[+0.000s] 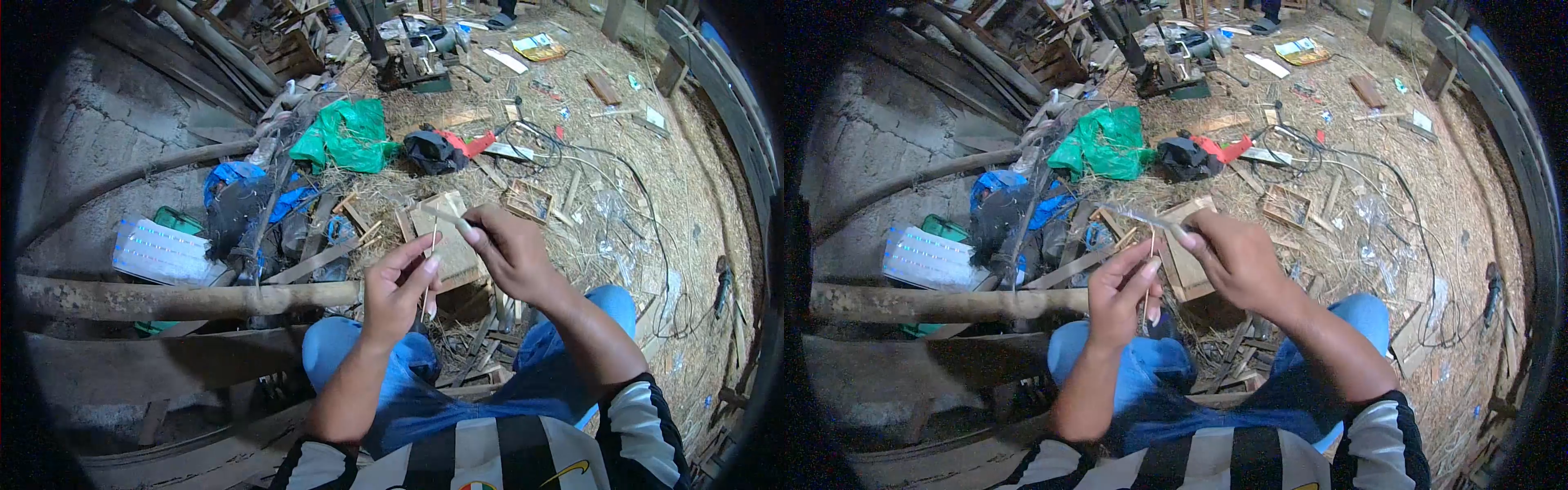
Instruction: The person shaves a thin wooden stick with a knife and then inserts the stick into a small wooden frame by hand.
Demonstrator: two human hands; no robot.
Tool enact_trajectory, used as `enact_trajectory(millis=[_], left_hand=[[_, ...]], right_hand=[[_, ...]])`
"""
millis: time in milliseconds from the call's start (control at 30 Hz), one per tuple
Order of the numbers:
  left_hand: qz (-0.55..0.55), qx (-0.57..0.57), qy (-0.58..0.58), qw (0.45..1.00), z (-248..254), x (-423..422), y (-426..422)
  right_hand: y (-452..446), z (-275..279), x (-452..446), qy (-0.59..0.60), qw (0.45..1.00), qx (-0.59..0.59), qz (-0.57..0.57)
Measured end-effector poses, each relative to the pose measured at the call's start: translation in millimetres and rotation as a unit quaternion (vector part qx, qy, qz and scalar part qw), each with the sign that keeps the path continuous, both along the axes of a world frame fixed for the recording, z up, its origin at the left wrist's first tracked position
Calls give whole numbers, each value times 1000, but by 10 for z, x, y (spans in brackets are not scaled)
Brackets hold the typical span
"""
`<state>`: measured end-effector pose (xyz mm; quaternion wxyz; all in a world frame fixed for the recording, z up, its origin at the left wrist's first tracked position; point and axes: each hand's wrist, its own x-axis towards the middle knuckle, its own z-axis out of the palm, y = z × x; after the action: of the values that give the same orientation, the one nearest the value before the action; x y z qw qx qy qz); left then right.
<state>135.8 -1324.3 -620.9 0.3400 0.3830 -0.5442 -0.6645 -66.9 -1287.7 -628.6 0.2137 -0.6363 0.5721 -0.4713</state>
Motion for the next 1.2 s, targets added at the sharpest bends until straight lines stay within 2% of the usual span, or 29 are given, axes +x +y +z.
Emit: enact_trajectory(millis=[33,200,267,333,500,700,933,1067,1200], left_hand=[[2,3,27,1000,-15,-7,1],[3,36,81,996,-84,4,-26],[2,40,86,995,-81,-11,-5],[35,32,81,996,-83,-25,15],[33,0,66,997,-31,17,6],[35,-23,67,997,-29,68,34],[17,31,137,990,-22,89,51],[12,24,142,990,-8,75,106],[25,7,111,993,-45,67,89]], right_hand=[[16,30,-7,42,999,5,6],[63,136,7,77,997,1,-6],[67,93,10,101,993,-55,2],[83,103,-7,121,991,-55,9],[116,122,26,191,979,-56,31],[121,81,66,177,979,-92,33],[114,149,8,181,978,-97,30],[-28,119,-149,111,987,-87,-73],[101,251,-64,130,989,-73,-17]])
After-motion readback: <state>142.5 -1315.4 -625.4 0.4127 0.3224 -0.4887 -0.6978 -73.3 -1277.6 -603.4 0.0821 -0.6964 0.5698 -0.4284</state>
